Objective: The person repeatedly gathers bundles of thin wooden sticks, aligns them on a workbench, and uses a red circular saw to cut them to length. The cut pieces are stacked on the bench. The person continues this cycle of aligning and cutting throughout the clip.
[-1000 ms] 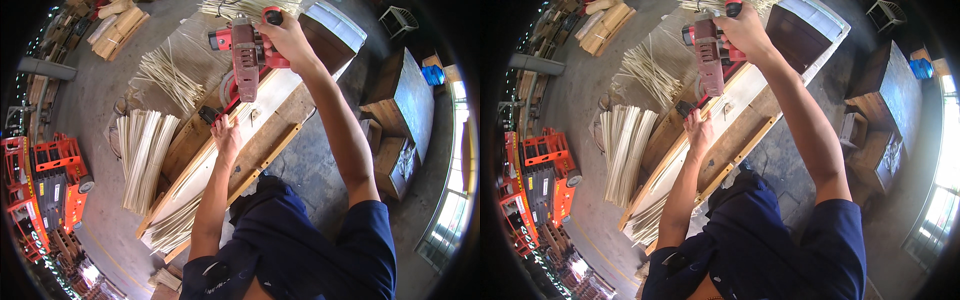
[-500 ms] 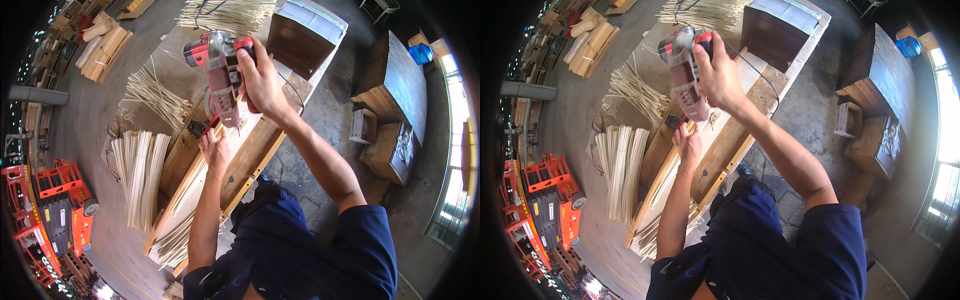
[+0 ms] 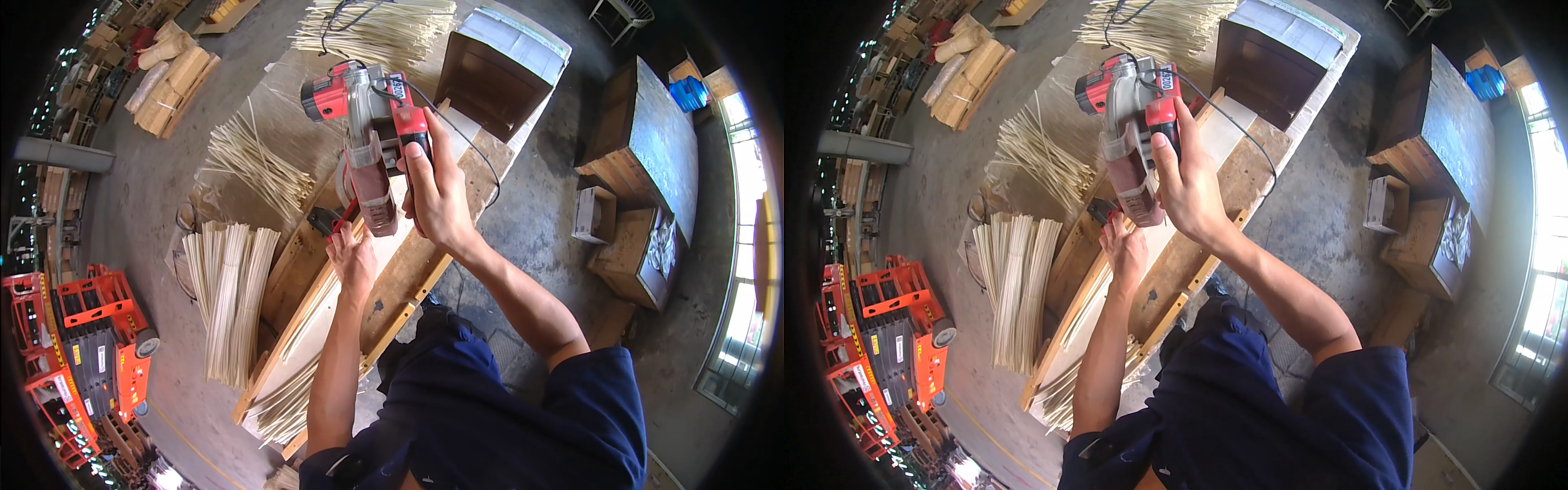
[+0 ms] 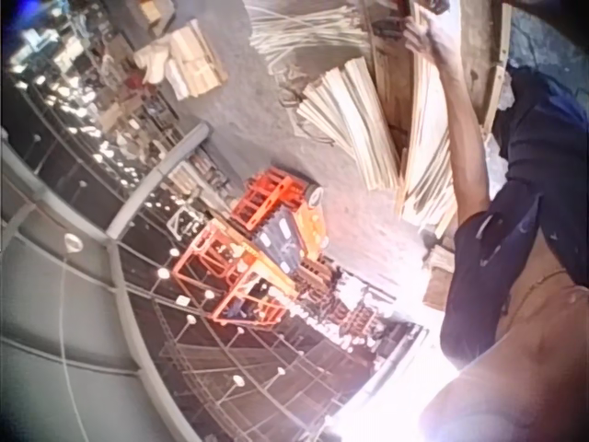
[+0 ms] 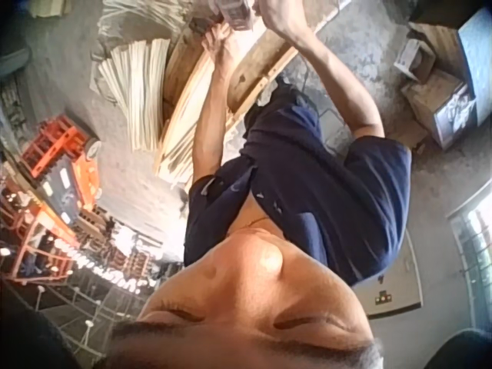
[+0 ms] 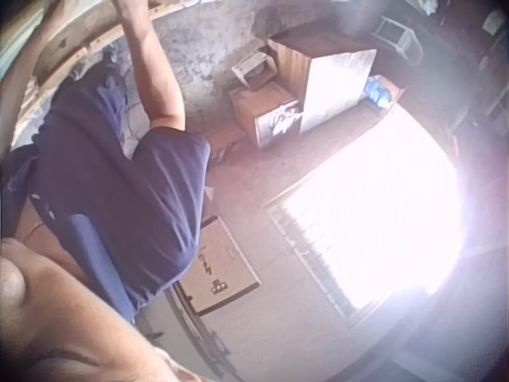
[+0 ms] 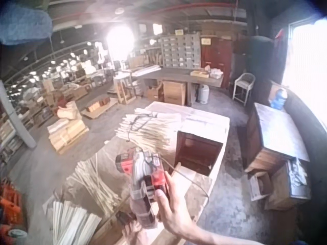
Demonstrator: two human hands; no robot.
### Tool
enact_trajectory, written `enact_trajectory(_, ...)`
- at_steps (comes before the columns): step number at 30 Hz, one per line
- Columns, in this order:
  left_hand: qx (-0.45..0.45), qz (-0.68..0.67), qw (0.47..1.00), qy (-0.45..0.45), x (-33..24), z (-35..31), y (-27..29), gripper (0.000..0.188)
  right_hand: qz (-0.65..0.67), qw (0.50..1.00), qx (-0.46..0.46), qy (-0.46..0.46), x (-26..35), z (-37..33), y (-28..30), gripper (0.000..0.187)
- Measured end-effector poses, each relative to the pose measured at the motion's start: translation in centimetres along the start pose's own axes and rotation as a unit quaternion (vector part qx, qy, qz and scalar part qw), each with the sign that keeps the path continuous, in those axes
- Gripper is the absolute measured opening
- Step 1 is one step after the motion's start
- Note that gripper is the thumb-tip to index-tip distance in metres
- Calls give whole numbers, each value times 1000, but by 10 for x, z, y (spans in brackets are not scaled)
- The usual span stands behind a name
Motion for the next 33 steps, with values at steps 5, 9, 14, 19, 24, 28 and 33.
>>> enact_trajectory(5,-29,1,999,-14,-1,0,1,31,-2,999,-12,32,-6,-4,2,65)
enact_trajectory(9,-17,7,1000,-14,0,-1,0,35,15,999,-37,29,-8,-10,4,61)
enact_trajectory(14,11,2,1000,-5,1,-2,0,45,29,998,1,-47,-12,-18,4,64)
enact_trajectory(19,-5,-5,1000,-10,-2,-2,1,40,48,999,-13,-22,-17,-25,5,59)
enact_trajectory(24,-23,-4,1000,-15,-1,0,3,33,51,998,-19,-16,-23,-25,3,56)
enact_trajectory(28,-47,11,999,-24,-2,3,3,31,59,998,-26,-19,-27,-23,0,55)
enact_trajectory(33,-53,4,998,-26,2,2,-2,13,62,997,-24,-32,-28,-23,-1,53)
Point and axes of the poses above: each hand's wrist, its own z-axis towards the middle knuckle, its own y-axis out of the back of the hand, x = y × z, the point moved 9 cm from there along z, towards the middle knuckle, and after that the axes turned 8 degrees about -x, right-handed, at the moved point
